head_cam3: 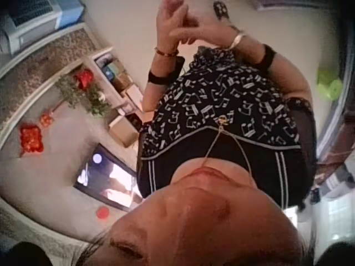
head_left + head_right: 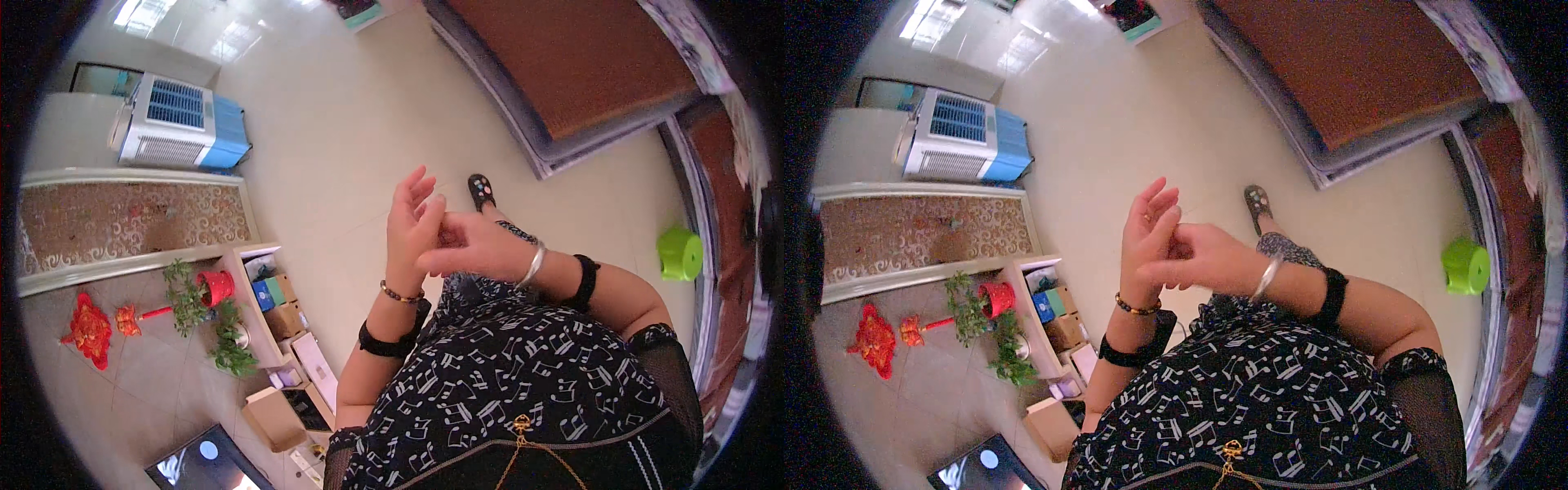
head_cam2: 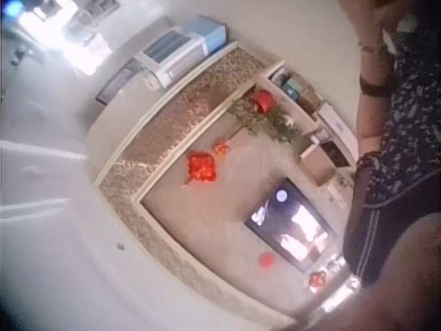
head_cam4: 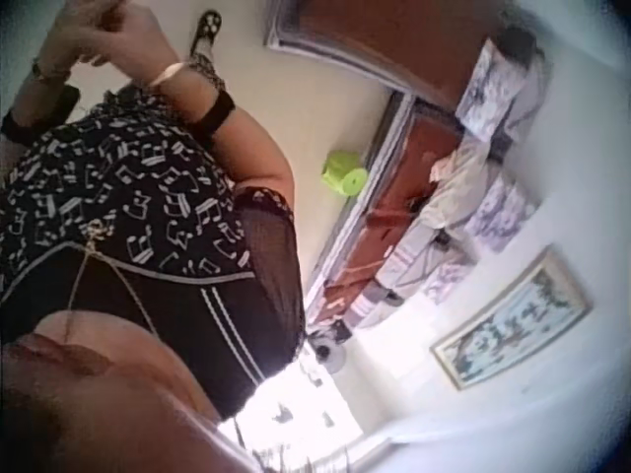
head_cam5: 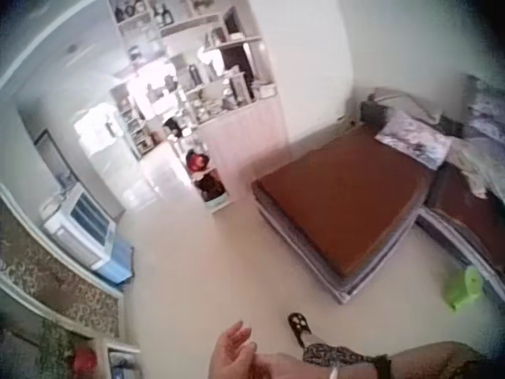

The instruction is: The person wrings a cloth in a pink basin, applies liquid from a bottle to the cloth, and wipes the surfaces of a sink and a nearby shelf.

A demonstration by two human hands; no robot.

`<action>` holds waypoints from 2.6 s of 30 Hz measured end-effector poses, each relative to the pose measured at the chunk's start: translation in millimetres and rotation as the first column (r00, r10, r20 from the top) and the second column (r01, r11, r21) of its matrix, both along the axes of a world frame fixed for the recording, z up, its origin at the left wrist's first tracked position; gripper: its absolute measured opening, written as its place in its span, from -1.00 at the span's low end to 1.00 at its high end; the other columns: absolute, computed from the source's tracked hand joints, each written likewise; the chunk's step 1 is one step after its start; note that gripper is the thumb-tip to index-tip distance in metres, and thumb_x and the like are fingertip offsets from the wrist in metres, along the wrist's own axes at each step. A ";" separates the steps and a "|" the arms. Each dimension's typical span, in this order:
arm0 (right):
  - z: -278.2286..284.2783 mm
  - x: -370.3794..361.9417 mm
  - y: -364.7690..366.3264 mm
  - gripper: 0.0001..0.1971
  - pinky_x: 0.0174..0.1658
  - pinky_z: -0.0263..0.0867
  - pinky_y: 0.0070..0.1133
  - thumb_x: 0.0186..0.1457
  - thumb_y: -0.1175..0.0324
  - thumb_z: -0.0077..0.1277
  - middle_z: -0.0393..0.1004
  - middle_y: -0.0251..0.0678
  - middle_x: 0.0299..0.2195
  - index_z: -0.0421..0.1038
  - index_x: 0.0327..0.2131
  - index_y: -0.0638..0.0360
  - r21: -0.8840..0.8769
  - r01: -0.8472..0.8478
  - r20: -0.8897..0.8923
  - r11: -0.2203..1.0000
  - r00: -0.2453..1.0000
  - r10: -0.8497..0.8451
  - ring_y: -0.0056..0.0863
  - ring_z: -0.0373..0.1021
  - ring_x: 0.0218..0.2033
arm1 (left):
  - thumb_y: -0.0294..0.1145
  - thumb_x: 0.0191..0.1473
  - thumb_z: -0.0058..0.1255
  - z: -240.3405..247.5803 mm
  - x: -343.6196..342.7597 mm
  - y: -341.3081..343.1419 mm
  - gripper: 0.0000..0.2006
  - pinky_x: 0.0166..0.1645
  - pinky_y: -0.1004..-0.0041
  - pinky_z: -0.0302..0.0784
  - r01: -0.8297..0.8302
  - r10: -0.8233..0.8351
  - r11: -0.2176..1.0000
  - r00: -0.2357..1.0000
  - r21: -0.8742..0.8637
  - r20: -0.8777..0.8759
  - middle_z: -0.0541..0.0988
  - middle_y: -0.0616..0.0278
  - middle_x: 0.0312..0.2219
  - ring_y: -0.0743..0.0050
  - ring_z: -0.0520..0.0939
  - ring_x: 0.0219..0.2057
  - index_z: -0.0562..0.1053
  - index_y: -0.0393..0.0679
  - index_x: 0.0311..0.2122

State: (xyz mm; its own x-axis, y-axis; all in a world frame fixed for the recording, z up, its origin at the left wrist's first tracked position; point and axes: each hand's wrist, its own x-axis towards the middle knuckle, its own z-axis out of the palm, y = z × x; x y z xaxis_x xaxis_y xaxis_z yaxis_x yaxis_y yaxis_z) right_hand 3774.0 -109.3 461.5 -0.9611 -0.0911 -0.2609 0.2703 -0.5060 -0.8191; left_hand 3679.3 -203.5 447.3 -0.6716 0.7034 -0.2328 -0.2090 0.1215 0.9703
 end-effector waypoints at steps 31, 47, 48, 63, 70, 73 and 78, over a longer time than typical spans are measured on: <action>21.0 -716.0 45.0 -0.62 -0.41 0.27 -0.63 -0.08 0.16 0.02 0.38 -0.26 -0.49 0.30 -0.35 0.34 0.229 -0.068 -0.161 0.971 0.981 0.107 -0.60 0.30 -0.45 | -0.61 0.02 -0.23 27.9 -656.1 64.1 -0.61 -0.14 0.56 0.32 -0.720 0.757 0.652 0.636 0.240 -0.147 0.41 0.17 -0.28 0.50 0.40 -0.23 0.12 -0.22 0.00; -13.9 -1108.5 239.3 -0.69 -0.46 0.31 -0.62 0.05 0.14 -0.21 0.30 -0.41 -0.62 0.34 -0.48 0.20 0.010 -0.332 0.283 0.943 0.906 0.316 -0.60 0.29 -0.59 | -0.40 -0.07 -0.02 43.0 -1043.3 107.9 -0.57 -0.04 0.39 0.27 -0.572 0.300 0.706 0.776 -0.417 -0.555 0.35 0.06 -0.14 0.33 0.37 -0.11 0.24 -0.20 -0.04; -16.2 -1133.0 247.6 -0.74 -0.46 0.32 -0.62 0.02 0.18 -0.17 0.29 -0.41 -0.63 0.33 -0.49 0.19 0.067 -0.321 0.287 0.945 0.913 0.290 -0.60 0.29 -0.60 | -0.41 -0.05 -0.03 43.8 -1065.1 105.0 -0.56 -0.03 0.45 0.28 -0.605 0.406 0.702 0.773 -0.376 -0.486 0.36 0.07 -0.15 0.37 0.38 -0.11 0.23 -0.22 -0.02; -284.9 -1393.3 434.0 -0.82 -0.75 0.16 -0.50 -0.12 0.37 -0.08 0.27 -0.22 -0.79 0.25 -0.65 0.26 0.678 -0.166 0.463 0.716 0.853 -0.241 -0.41 0.25 -0.79 | -0.32 -0.05 -0.03 -15.2 -1457.3 71.3 -0.60 -0.10 0.44 0.35 -0.552 0.418 0.737 0.826 -0.391 -0.378 0.45 0.05 -0.26 0.34 0.46 -0.20 0.28 -0.26 -0.08; -352.5 -1418.8 483.7 -0.72 -0.75 0.13 -0.31 -0.12 0.34 -0.22 0.30 -0.11 -0.78 0.27 -0.77 0.29 0.403 -0.570 0.866 0.716 0.491 -0.096 -0.23 0.23 -0.81 | -0.20 -0.03 -0.08 -19.8 -1610.0 54.6 -0.56 -0.09 0.36 0.33 -0.279 0.093 0.717 0.946 -0.639 -0.309 0.43 -0.04 -0.22 0.20 0.45 -0.17 0.28 -0.25 -0.08; -464.2 -1487.5 555.9 -0.76 -0.55 0.28 -0.36 -0.09 0.27 -0.15 0.46 -0.20 -0.53 0.46 -0.44 0.17 0.387 -0.793 0.894 0.471 0.448 0.020 -0.29 0.38 -0.59 | -0.18 -0.04 -0.08 -35.7 -1682.7 56.1 -0.55 -0.08 0.34 0.33 -0.255 -0.013 0.661 0.936 -0.706 -0.351 0.41 -0.05 -0.21 0.14 0.44 -0.17 0.28 -0.23 -0.06; -495.3 -1707.5 566.8 -0.72 -0.58 0.25 -0.31 -0.01 0.18 -0.17 0.36 -0.22 -0.69 0.34 -0.57 0.20 0.216 -0.591 0.873 0.777 0.473 0.116 -0.24 0.31 -0.66 | -0.16 -0.05 -0.08 -50.2 -1755.9 28.8 -0.54 -0.10 0.34 0.34 -0.313 0.136 0.466 0.950 -0.828 -0.283 0.43 -0.06 -0.22 0.12 0.45 -0.19 0.28 -0.23 -0.07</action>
